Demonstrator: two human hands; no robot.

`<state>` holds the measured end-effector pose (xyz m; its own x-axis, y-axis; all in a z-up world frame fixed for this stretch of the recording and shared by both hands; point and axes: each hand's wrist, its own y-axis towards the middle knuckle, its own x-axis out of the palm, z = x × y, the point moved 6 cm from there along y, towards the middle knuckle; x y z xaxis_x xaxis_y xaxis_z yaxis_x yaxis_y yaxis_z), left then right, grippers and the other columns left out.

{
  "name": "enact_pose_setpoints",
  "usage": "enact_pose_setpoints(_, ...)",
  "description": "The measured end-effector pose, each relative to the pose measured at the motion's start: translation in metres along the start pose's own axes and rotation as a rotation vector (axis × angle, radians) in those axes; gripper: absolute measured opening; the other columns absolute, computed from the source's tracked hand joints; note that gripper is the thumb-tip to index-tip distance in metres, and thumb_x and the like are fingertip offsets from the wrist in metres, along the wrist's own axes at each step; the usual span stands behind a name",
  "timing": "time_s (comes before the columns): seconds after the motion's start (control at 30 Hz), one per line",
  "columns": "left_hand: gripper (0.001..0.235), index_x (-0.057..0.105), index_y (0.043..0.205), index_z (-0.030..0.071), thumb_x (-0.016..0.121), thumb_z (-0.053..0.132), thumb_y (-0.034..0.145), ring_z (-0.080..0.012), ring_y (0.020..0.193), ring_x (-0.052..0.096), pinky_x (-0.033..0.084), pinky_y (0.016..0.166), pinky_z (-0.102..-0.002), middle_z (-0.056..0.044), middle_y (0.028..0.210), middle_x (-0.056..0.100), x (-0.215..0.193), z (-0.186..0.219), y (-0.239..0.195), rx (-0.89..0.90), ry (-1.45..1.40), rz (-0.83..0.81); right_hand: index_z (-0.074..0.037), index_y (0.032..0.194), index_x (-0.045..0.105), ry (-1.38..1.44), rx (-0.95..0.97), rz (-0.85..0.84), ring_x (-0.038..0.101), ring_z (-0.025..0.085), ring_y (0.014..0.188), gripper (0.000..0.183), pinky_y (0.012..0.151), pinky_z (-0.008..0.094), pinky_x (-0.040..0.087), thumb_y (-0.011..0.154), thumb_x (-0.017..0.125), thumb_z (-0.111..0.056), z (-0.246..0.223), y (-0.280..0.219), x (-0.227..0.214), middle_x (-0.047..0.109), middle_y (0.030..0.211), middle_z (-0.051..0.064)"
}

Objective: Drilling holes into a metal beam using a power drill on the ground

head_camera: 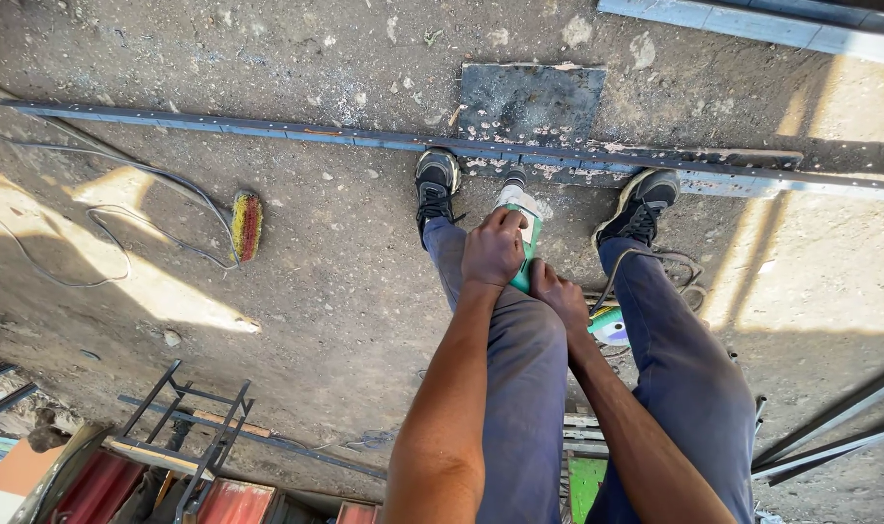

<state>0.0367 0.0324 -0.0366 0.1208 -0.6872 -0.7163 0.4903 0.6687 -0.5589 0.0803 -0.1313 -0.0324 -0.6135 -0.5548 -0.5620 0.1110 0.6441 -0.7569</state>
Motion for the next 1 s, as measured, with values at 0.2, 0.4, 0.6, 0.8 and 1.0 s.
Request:
enact_pose_setpoints(0.2, 0.015, 0.056, 0.090, 0.030, 0.056, 0.015, 0.087, -0.0302, 0.079, 0.072, 0.065, 0.066, -0.051, 0.004, 0.090, 0.058, -0.001, 0.001, 0.000, 0.004, 0.001, 0.013, -0.015, 0.108, 0.045, -0.058, -0.035, 0.034, 0.073, 0.042, 0.068, 0.031, 0.061, 0.050, 0.060, 0.085, 0.057, -0.032, -0.001, 0.000, -0.006, 0.061, 0.093, 0.007)
enact_pose_setpoints(0.4, 0.013, 0.056, 0.088, 0.030, 0.056, 0.017, 0.088, -0.0304, 0.080, 0.073, 0.064, 0.067, -0.051, 0.003, 0.088, 0.058, -0.001, 0.000, 0.002, 0.020, -0.007, 0.017, -0.013, 0.114, 0.044, -0.002, -0.054, 0.034, 0.073, 0.044, 0.073, 0.038, 0.061, 0.052, 0.061, 0.088, 0.060, -0.036, 0.007, 0.001, 0.016, 0.060, 0.098, 0.009)
enact_pose_setpoints(0.6, 0.014, 0.056, 0.089, 0.030, 0.056, 0.016, 0.087, -0.0290, 0.080, 0.073, 0.064, 0.066, -0.049, 0.003, 0.088, 0.059, -0.006, 0.005, 0.003, 0.020, 0.014, 0.028, -0.013, 0.111, 0.045, -0.042, -0.062, 0.012, 0.074, 0.041, 0.070, 0.032, 0.062, 0.051, 0.061, 0.087, 0.056, -0.031, 0.004, 0.002, 0.001, 0.061, 0.092, 0.007)
enact_pose_setpoints(0.8, 0.015, 0.056, 0.088, 0.031, 0.055, 0.016, 0.087, -0.0279, 0.079, 0.073, 0.064, 0.065, -0.048, 0.003, 0.086, 0.058, 0.000, 0.004, 0.003, 0.029, 0.018, 0.052, -0.013, 0.112, 0.043, 0.020, -0.042, -0.030, 0.073, 0.046, 0.073, 0.034, 0.062, 0.055, 0.059, 0.088, 0.056, -0.033, 0.009, 0.003, 0.009, 0.060, 0.093, 0.010)
enact_pose_setpoints(1.0, 0.015, 0.056, 0.087, 0.031, 0.055, 0.016, 0.086, -0.0283, 0.079, 0.073, 0.063, 0.065, -0.048, 0.003, 0.085, 0.059, -0.005, 0.006, 0.003, 0.022, 0.015, 0.055, -0.013, 0.112, 0.043, 0.002, -0.046, -0.044, 0.072, 0.046, 0.070, 0.032, 0.062, 0.055, 0.060, 0.087, 0.056, -0.029, 0.005, 0.004, 0.002, 0.059, 0.093, 0.010)
